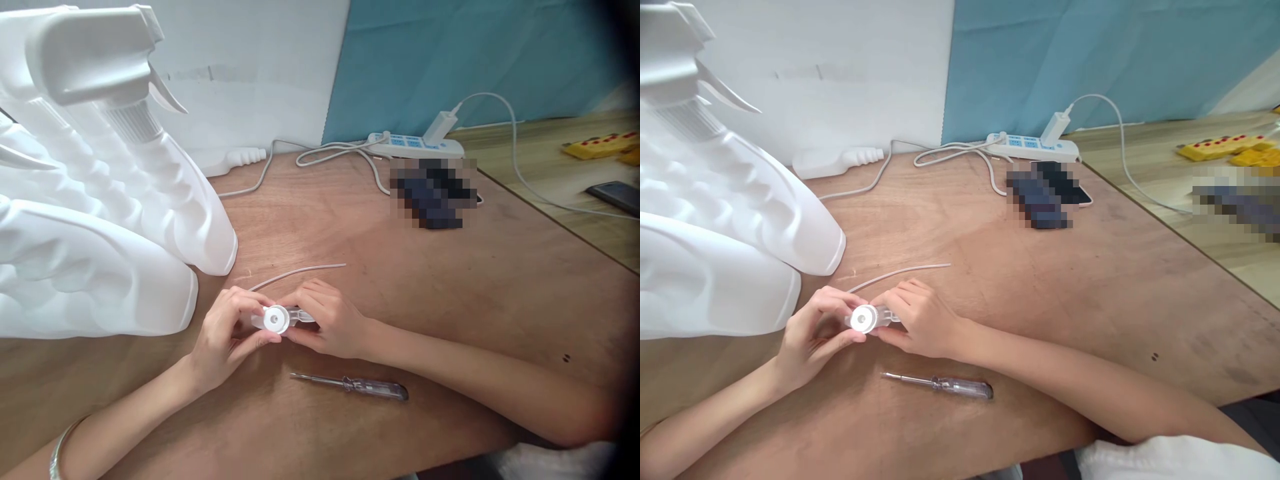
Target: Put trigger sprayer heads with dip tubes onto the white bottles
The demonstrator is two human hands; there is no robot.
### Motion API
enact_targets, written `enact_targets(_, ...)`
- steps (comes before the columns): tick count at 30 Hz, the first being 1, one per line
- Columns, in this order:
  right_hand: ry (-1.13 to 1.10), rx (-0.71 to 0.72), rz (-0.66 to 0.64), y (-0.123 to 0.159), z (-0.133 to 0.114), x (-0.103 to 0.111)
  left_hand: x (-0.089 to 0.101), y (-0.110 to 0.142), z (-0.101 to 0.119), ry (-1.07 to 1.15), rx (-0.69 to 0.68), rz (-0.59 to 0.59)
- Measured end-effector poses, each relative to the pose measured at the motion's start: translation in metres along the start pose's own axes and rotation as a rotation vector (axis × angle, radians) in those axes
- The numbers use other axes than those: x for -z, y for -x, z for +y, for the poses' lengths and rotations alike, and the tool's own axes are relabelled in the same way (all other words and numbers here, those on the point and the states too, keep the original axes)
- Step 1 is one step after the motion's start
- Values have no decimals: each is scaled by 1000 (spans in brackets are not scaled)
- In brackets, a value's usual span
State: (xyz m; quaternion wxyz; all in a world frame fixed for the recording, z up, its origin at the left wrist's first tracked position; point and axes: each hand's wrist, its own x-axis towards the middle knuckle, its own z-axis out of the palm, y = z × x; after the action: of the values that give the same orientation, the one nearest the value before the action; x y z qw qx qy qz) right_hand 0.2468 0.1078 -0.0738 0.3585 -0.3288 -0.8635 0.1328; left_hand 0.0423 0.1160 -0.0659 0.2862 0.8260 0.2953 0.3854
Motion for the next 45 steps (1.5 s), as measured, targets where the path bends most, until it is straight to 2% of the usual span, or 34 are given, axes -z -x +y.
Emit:
enact_targets(23, -22, -6, -14, -1, -2, 1, 1, -7, 8, -92, -116, -2)
enact_targets(28, -71, -70, -17, -2, -2, 1, 1, -4, 6, -95, -103, -11)
enact_targets(32, -161, -134, 28, -3, -3, 4, 2, -4, 6, -128, -100, -14)
enact_targets(37, -176, 7, 61, -3, -3, 4, 2, -6, 8, -175, -108, -3)
enact_targets(40, -106, 101, 19, -3, -3, 3, 2, -5, 8, -211, -148, -22)
enact_targets(45, -32, 133, -53, -1, -1, 1, 2, -2, 4, -241, -218, -32)
